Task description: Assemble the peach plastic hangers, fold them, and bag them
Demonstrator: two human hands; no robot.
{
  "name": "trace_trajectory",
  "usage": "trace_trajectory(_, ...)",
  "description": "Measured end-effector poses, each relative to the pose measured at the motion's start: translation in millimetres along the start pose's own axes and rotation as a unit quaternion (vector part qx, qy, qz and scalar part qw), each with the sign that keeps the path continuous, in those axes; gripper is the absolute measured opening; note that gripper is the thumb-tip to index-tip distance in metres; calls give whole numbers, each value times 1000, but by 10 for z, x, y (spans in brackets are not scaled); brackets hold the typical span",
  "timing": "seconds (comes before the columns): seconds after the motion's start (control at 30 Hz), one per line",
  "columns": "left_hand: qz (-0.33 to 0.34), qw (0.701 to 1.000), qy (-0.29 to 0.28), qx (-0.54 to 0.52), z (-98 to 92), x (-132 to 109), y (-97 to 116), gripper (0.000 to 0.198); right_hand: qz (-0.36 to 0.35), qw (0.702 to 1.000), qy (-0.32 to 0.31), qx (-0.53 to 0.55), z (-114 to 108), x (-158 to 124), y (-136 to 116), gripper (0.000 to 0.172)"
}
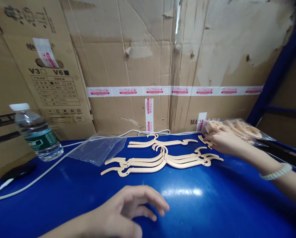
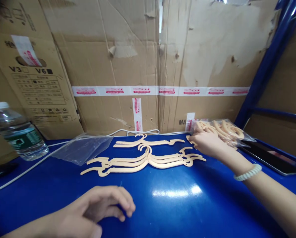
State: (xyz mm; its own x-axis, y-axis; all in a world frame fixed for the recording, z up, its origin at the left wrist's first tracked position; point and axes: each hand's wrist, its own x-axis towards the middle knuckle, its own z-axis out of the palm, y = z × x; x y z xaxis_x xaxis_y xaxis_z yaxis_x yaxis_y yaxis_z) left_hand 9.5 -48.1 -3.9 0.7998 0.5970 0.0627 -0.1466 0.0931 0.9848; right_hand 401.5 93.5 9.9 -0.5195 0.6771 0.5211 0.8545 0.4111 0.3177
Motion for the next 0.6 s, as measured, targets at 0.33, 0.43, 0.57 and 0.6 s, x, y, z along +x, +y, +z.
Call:
trace_trajectory(0.33,-20,993,80,-86,-121,20,-93,43,-68,983,-77,-154,45,-100,-73,27)
trace_trajectory(0.43,-6,993,79,-91,-114,28,-124,44,-65,984,-74,-149,68,-94,-86,26)
trace_trajectory(0.57,2,992,79,-93,-131,41,-165,43,-57,986,-59,-149,47,-87,-108,29)
trace_trajectory(0.6,3,992,79,-93,-133,41,-168,43,-54,987,-48,-141,32,-82,-114,30)
